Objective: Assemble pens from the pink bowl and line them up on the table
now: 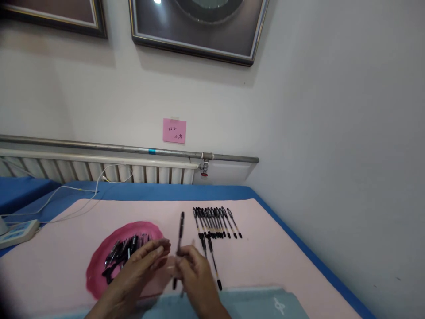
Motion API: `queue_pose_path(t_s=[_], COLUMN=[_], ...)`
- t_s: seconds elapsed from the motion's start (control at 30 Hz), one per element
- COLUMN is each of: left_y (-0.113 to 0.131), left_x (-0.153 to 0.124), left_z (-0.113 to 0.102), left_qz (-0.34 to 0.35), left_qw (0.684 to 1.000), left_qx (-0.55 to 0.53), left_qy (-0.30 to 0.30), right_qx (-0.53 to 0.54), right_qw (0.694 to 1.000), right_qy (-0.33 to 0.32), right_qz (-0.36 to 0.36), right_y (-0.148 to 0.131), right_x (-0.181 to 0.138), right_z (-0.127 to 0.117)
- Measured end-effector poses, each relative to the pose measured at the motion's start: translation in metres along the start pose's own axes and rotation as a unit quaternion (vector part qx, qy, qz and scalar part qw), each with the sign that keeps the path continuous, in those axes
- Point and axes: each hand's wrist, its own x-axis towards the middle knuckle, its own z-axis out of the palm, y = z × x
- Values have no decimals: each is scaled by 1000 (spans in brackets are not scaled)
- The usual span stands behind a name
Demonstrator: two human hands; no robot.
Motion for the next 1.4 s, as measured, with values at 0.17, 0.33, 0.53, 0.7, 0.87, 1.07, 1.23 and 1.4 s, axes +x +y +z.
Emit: queue_pose_path(t_s=[0.17, 0.33, 0.53, 0.7, 0.87, 1.07, 1.23, 1.4], left_y=[7, 10, 8, 6, 5, 33, 74, 87], left_x=[-1, -2, 2, 3, 5, 2, 0, 2], left_z=[-4, -5, -7, -8, -8, -24, -68, -97], left_qz=[-20, -16, -23, -23, -31, 19, 153, 194], left_qw=[1000, 1000, 999, 999, 999, 1000, 976, 953], left_qx=[23, 20, 21, 37, 28, -2, -43, -51], left_qy=[4, 6, 12, 6, 0, 17, 150, 227], right_qx=[-240, -426, -474, -488, -484, -448, -390, -367], right_qw=[947, 890, 870, 864, 867, 883, 897, 917], right_qy=[212, 164, 131, 121, 120, 142, 205, 142], right_qz=[-9, -1, 5, 10, 9, -16, -42, -62], right_y=[15, 29, 27, 24, 23, 23, 20, -3], right_x=[-13, -16, -13, -12, -10, -12, -19, -11], right_z=[-77, -108, -99, -96, -95, -100, -94, -46])
